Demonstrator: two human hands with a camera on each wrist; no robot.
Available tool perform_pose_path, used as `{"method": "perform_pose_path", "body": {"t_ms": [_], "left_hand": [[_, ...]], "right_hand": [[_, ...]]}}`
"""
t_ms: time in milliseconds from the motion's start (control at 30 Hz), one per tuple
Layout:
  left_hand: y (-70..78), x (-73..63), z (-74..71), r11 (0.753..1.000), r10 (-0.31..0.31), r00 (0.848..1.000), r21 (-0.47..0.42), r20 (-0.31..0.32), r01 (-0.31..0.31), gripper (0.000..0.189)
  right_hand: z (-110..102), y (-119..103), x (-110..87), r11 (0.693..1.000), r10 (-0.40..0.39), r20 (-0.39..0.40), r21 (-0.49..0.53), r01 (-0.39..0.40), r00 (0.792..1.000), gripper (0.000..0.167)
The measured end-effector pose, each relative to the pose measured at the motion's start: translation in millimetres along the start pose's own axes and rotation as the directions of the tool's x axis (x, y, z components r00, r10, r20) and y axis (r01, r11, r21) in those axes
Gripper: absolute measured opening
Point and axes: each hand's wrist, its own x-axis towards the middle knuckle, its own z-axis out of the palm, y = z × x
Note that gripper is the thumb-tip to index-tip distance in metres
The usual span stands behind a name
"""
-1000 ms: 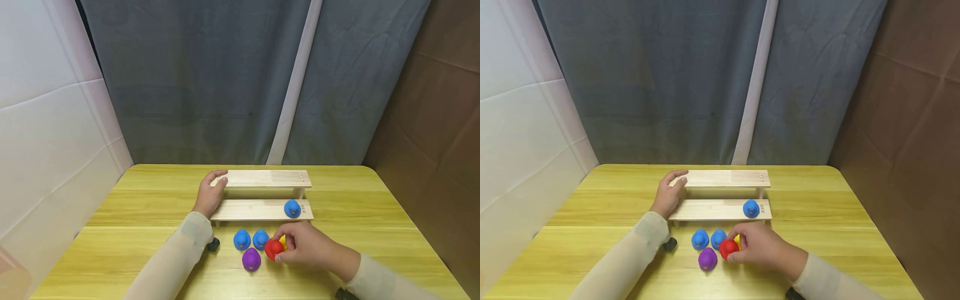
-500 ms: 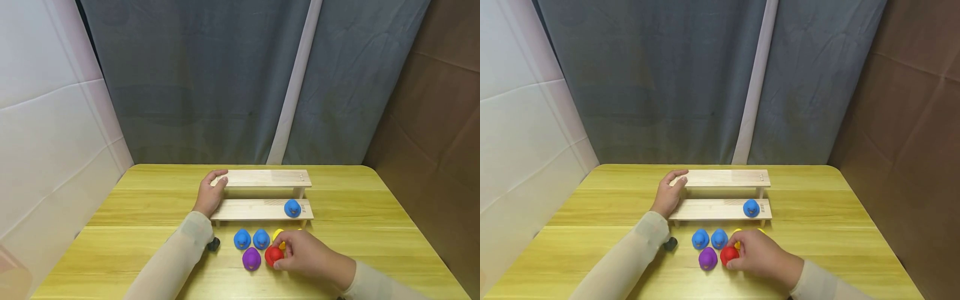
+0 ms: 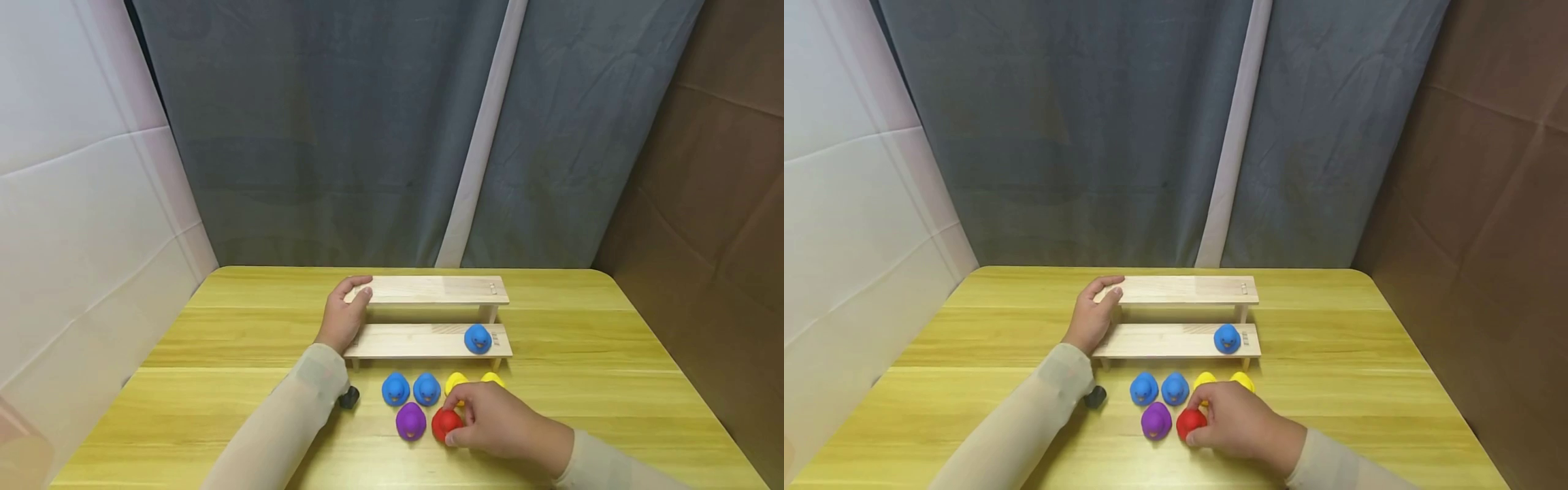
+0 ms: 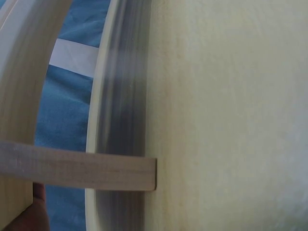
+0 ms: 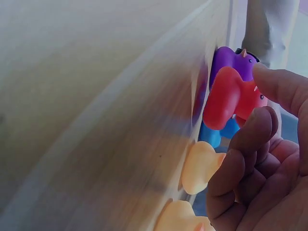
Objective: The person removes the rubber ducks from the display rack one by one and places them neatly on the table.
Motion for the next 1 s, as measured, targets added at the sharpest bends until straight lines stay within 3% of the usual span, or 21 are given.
{"method": "perform_pose_path", "body": {"t_ms": [1000], "left_hand": [[0.3,-0.4,-0.1,0.999,0.006,1.000,0.032,-0.005,-0.006,0.027]], "right_hand": [[5.0,-2.2,2.8,0.999,0.026,-0.027,-0.040,-0.027,0.999,0.030]]}}
